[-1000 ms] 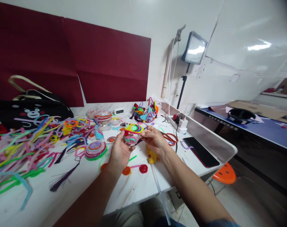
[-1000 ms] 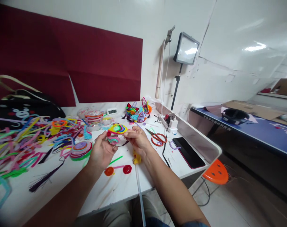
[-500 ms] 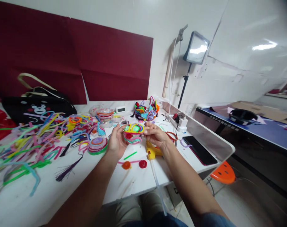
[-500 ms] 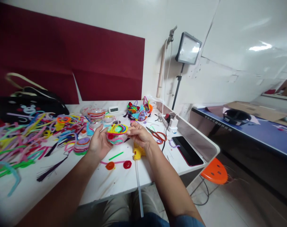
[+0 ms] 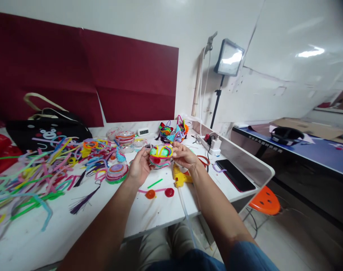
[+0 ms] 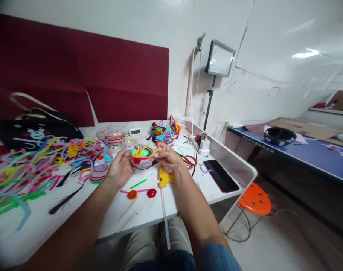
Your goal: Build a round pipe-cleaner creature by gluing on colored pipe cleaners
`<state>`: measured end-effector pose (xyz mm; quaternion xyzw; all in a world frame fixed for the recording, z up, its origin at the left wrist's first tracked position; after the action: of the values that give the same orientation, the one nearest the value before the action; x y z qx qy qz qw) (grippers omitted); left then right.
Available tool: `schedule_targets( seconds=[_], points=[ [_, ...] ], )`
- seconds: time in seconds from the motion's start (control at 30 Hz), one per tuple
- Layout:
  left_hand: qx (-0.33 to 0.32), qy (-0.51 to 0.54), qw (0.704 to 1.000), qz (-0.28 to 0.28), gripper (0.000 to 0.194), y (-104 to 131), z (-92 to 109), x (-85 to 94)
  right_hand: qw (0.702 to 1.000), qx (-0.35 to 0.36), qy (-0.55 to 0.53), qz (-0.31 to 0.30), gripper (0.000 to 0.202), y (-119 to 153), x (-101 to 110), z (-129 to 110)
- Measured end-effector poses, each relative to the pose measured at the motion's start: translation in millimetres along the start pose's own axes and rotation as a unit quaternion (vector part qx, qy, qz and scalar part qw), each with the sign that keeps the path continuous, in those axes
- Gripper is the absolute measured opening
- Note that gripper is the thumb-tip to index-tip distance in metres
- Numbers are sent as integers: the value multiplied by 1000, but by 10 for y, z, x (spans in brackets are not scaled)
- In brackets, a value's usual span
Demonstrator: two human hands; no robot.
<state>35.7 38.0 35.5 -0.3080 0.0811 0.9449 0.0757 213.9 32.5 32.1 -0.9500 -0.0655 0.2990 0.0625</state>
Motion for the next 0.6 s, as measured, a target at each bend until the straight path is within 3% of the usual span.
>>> schedule_targets(
  seconds=[0.6],
  points=[
    [-19, 0, 1000, 5, 19, -17, -43, 15, 1000, 11, 12, -15, 46, 114, 9, -63]
  ],
)
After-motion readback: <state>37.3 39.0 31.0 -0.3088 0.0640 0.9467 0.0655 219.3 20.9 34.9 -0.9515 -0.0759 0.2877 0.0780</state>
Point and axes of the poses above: each hand's wrist, its own y-axis away from the middle knuckle, its own x-axis out of the back of the hand, z = x × y, the point moved 3 cm from there along -y, towards the middle knuckle, and after that the axes turned 11 degrees about z, right-handed, at the moved point
